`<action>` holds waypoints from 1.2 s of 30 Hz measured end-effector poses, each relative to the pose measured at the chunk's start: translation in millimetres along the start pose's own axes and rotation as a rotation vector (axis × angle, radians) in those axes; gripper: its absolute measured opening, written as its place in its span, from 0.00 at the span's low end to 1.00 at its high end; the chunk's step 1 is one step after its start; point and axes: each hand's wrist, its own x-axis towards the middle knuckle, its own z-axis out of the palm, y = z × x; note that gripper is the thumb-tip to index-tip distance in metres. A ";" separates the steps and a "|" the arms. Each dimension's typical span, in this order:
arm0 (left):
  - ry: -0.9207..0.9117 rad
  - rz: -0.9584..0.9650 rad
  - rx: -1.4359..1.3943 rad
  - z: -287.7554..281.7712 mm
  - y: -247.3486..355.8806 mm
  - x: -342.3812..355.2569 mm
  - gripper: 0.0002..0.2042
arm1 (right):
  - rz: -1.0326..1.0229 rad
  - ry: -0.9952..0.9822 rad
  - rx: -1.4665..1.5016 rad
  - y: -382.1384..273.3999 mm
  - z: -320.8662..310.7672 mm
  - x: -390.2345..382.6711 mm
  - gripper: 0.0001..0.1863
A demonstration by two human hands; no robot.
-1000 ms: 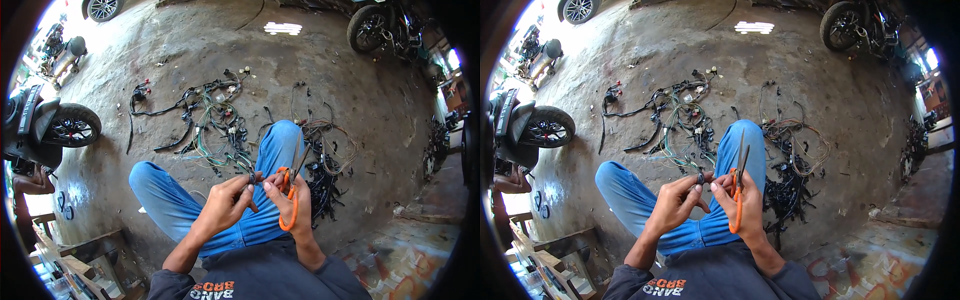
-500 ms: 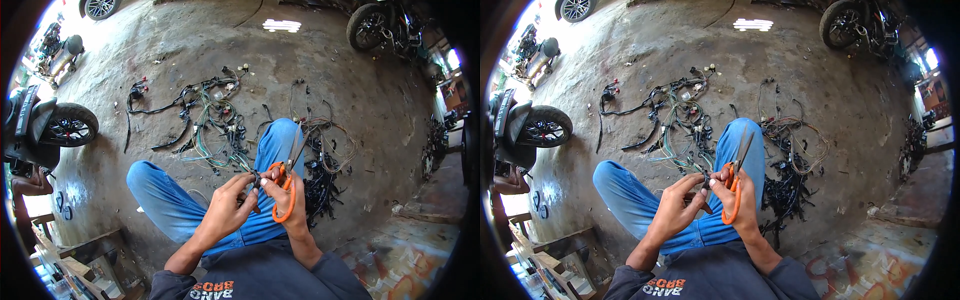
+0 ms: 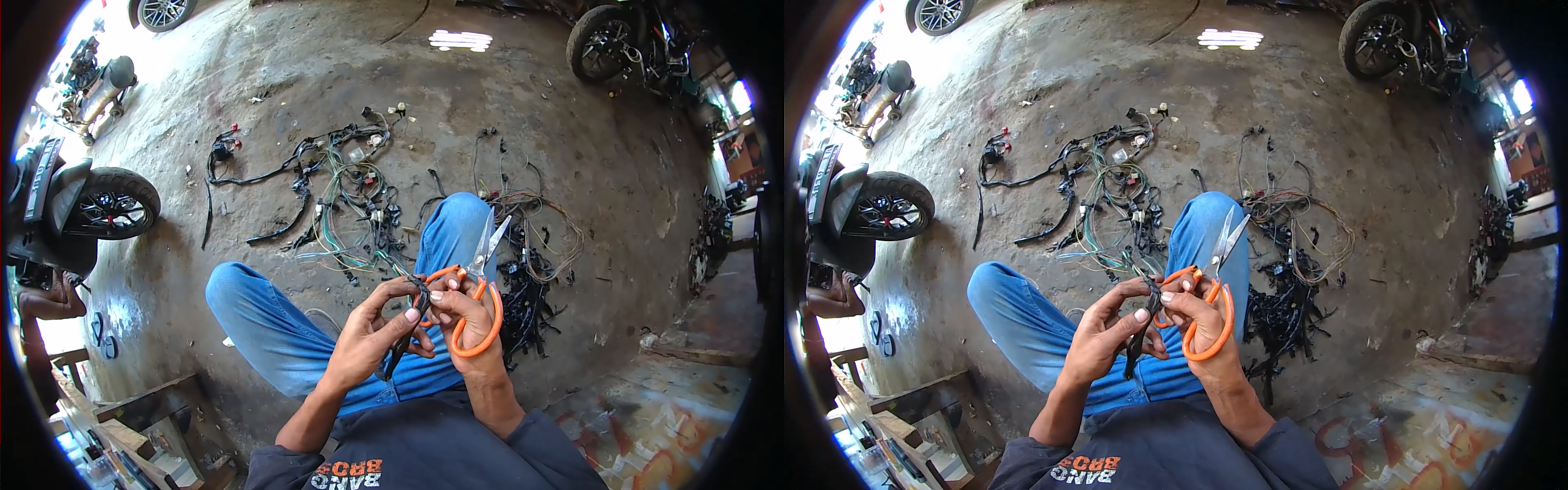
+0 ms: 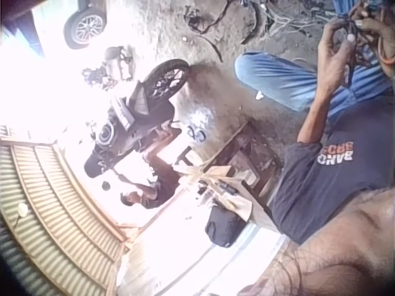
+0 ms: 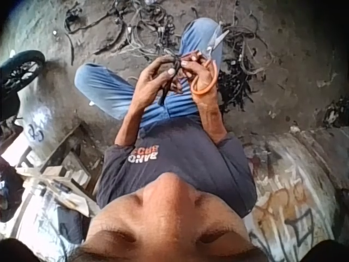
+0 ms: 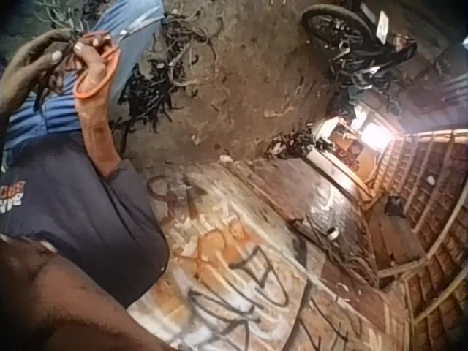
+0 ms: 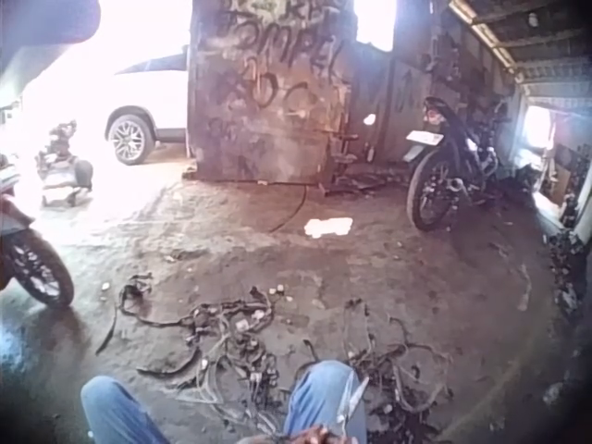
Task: Repairing or modifying a motorcycle wiring harness by cutting tape and wires using scissors.
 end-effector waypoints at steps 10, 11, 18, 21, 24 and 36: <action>0.058 0.179 0.087 -9.2 -16.6 3.3 0.18 | 0.037 -0.030 0.004 -0.4 5.2 -6.5 0.09; 0.072 0.164 0.112 -10.8 -17.2 3.7 0.18 | 0.000 -0.035 -0.054 -0.2 4.3 -6.4 0.09; 0.120 -0.139 -0.374 0.3 -5.0 11.1 0.20 | -0.101 -0.032 -0.271 4.2 3.8 -12.8 0.12; 0.084 -0.015 -0.340 -3.5 -19.2 11.9 0.15 | -0.098 -0.005 -0.241 2.5 3.2 -16.6 0.13; 0.101 0.090 -0.149 -5.7 -27.1 13.8 0.10 | -0.200 -0.054 -0.393 3.1 -12.0 -14.7 0.12; 0.051 0.253 -0.020 -5.2 -16.6 23.4 0.10 | -0.094 -0.227 -0.609 -28.9 -30.9 -36.2 0.29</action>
